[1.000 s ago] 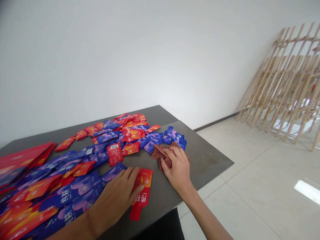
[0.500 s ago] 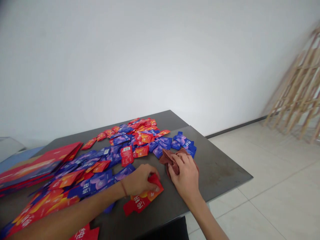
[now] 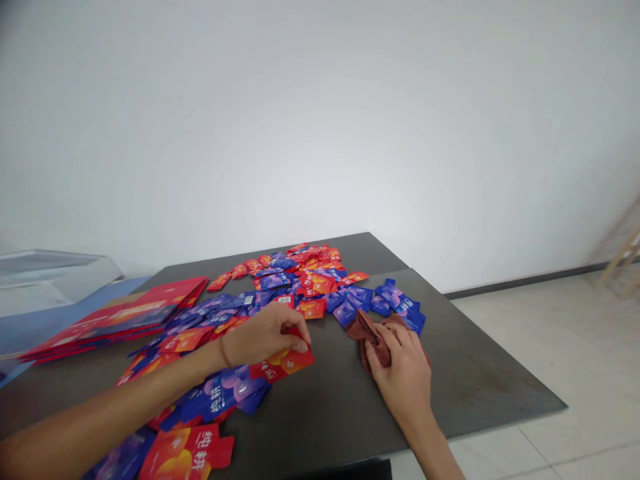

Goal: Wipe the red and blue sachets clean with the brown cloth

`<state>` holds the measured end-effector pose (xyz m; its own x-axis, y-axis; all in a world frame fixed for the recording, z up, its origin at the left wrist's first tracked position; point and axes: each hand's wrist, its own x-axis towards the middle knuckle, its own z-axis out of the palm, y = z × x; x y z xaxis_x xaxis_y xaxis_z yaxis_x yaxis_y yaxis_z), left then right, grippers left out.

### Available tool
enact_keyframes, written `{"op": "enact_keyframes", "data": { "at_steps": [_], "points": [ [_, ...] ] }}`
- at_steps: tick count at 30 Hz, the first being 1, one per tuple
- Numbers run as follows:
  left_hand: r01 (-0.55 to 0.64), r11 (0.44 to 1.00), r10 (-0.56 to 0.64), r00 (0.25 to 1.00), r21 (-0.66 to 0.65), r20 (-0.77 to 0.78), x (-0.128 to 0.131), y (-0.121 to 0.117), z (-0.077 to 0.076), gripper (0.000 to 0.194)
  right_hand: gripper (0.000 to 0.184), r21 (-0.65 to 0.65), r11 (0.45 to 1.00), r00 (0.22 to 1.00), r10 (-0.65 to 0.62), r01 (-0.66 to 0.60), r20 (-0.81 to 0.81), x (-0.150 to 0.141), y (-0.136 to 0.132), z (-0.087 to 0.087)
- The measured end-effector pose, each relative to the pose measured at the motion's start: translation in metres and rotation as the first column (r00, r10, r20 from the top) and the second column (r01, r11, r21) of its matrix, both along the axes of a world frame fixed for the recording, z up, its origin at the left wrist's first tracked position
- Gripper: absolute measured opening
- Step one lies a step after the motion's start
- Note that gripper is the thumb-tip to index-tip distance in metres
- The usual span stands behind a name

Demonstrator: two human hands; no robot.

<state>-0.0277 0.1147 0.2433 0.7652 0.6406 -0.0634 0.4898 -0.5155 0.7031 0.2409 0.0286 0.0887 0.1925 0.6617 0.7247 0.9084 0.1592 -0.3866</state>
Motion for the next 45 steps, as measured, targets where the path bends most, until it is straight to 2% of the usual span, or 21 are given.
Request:
{"op": "enact_keyframes", "data": {
  "at_steps": [4,7,10,15,19,21,25,29,33,38,45],
  "points": [
    [0.068,0.993,-0.06,0.995,0.099,-0.075,-0.036,0.028,0.018,0.017,0.04,0.007,1.0,1.0,-0.017,0.017,0.013,0.001,0.001,-0.003],
    [0.2,0.976,-0.18,0.965,0.089,-0.191,-0.069,0.052,0.021,0.028,0.045,-0.005,1.0,1.0,-0.028,0.028,0.014,0.003,0.002,-0.005],
    [0.27,0.961,-0.245,0.932,0.06,-0.267,-0.105,0.074,0.02,0.029,0.049,-0.018,0.999,0.999,-0.03,0.031,0.023,0.006,0.003,-0.009],
    [0.233,0.97,-0.202,0.933,0.071,-0.299,-0.16,0.1,0.024,0.029,0.055,-0.018,0.999,0.998,-0.037,0.038,0.043,0.011,0.005,-0.012],
    [0.157,0.982,-0.124,0.954,0.102,-0.274,-0.189,0.109,0.021,0.031,0.06,-0.031,0.998,0.998,-0.055,0.057,0.043,0.012,0.005,-0.012],
    [0.115,0.986,-0.081,0.964,0.12,-0.254,-0.196,0.11,0.013,0.032,0.062,-0.032,0.998,0.997,-0.058,0.06,0.045,0.012,0.005,-0.012],
    [0.008,0.984,0.029,0.979,0.177,-0.204,-0.202,0.112,-0.014,0.035,0.062,-0.035,0.997,0.997,-0.062,0.064,0.052,0.015,0.006,-0.015],
    [-0.112,0.958,0.148,0.982,0.264,-0.12,-0.203,0.113,-0.04,0.036,0.061,-0.046,0.997,0.997,-0.052,0.054,0.05,0.017,0.005,-0.016],
    [-0.176,0.928,0.211,0.975,0.329,-0.075,-0.204,0.112,-0.057,0.036,0.062,-0.04,0.997,0.996,-0.063,0.066,0.069,0.017,0.005,-0.016],
    [-0.169,0.913,0.21,0.975,0.373,-0.072,-0.207,0.111,-0.068,0.034,0.063,-0.016,0.999,0.995,-0.05,0.052,0.088,0.018,0.005,-0.014],
    [-0.178,0.906,0.216,0.975,0.384,-0.057,-0.212,0.11,-0.066,0.038,0.063,-0.033,0.998,0.996,-0.046,0.049,0.076,0.019,0.007,-0.017]
  ]
}}
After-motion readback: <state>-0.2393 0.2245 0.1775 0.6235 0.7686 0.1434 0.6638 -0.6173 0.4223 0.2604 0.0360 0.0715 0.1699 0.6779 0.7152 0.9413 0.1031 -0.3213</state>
